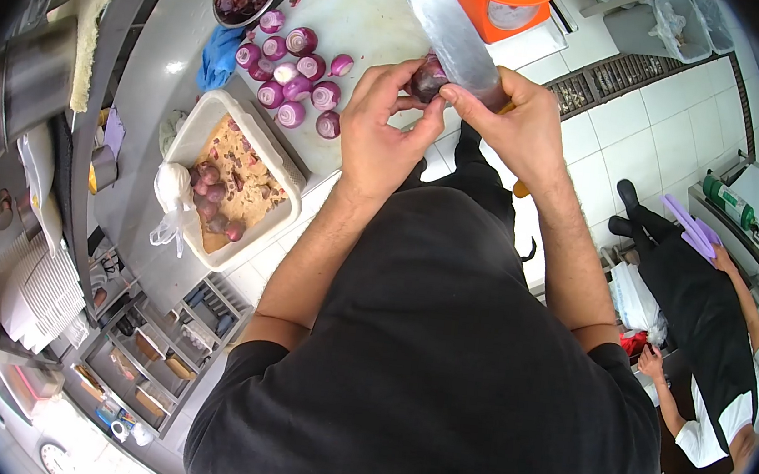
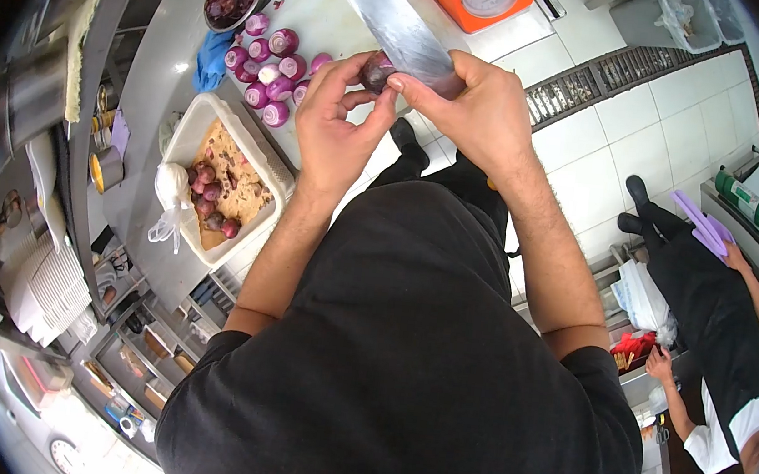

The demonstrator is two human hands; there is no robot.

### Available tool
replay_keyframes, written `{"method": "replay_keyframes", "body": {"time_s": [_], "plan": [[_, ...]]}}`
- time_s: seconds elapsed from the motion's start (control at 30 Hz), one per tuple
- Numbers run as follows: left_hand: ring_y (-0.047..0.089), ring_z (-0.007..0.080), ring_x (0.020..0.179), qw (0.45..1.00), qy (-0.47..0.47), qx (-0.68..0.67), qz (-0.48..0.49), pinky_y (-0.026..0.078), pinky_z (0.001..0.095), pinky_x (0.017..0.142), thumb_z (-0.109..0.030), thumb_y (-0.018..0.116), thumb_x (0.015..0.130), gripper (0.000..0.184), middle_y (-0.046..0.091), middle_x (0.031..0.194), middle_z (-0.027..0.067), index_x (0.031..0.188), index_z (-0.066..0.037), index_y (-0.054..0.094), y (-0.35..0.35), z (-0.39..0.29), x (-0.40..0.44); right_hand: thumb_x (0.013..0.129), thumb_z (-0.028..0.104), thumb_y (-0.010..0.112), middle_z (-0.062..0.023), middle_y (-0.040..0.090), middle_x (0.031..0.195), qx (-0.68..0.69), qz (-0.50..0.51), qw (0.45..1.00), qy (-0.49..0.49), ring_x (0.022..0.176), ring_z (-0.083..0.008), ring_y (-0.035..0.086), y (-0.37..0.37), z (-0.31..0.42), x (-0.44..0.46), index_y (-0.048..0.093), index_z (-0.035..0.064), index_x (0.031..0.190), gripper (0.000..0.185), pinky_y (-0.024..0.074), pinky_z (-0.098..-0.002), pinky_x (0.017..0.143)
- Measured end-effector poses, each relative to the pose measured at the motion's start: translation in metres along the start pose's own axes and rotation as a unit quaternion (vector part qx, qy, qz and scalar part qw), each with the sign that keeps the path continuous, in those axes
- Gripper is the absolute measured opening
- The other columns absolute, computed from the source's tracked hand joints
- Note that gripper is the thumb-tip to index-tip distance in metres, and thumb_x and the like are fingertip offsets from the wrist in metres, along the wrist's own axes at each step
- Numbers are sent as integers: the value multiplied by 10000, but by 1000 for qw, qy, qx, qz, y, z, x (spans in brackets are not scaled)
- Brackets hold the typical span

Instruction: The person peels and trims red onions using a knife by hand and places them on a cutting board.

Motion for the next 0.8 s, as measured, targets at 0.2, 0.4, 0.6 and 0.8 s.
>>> {"method": "replay_keyframes", "body": {"time_s": [0.2, 0.4, 0.6, 0.8], "plan": [[745, 191, 969, 999, 35, 34, -25, 682, 309, 808, 20, 823, 848, 419, 683, 1138, 117, 1253, 0, 716, 2, -5, 1, 837, 517, 923, -62, 696, 644, 33, -16, 999, 21, 601, -91, 598, 1, 10, -4, 688, -11, 754, 584, 520, -317, 574], [736, 193, 905, 996, 50, 73, -29, 648, 313, 766, 12, 827, 826, 409, 683, 1102, 107, 1222, -2, 727, 1, -6, 1, 855, 470, 920, -41, 697, 647, 72, 1, 996, 44, 615, -51, 582, 2, 10, -5, 712, -17, 769, 537, 506, -288, 573], [720, 215, 900, 977, 96, 190, -22, 614, 341, 756, -25, 830, 816, 396, 689, 1074, 98, 1197, -10, 719, -6, -5, 3, 856, 425, 927, -28, 686, 642, 89, 49, 995, 14, 611, -47, 568, 0, 22, -13, 742, -9, 787, 477, 494, -276, 576], [719, 212, 998, 1000, -7, 29, -9, 650, 345, 843, 4, 799, 828, 432, 655, 1159, 112, 1249, -17, 703, -3, -3, 4, 818, 480, 952, -33, 670, 658, 83, 36, 996, 4, 626, -60, 567, -3, 16, -10, 732, -15, 835, 541, 491, -287, 573]]}}
Point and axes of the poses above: each hand's wrist, its own x-axis towards the middle knuckle, its own y-axis out of the palm, z = x × y, the point moved 1 cm from there along x, towards the middle knuckle
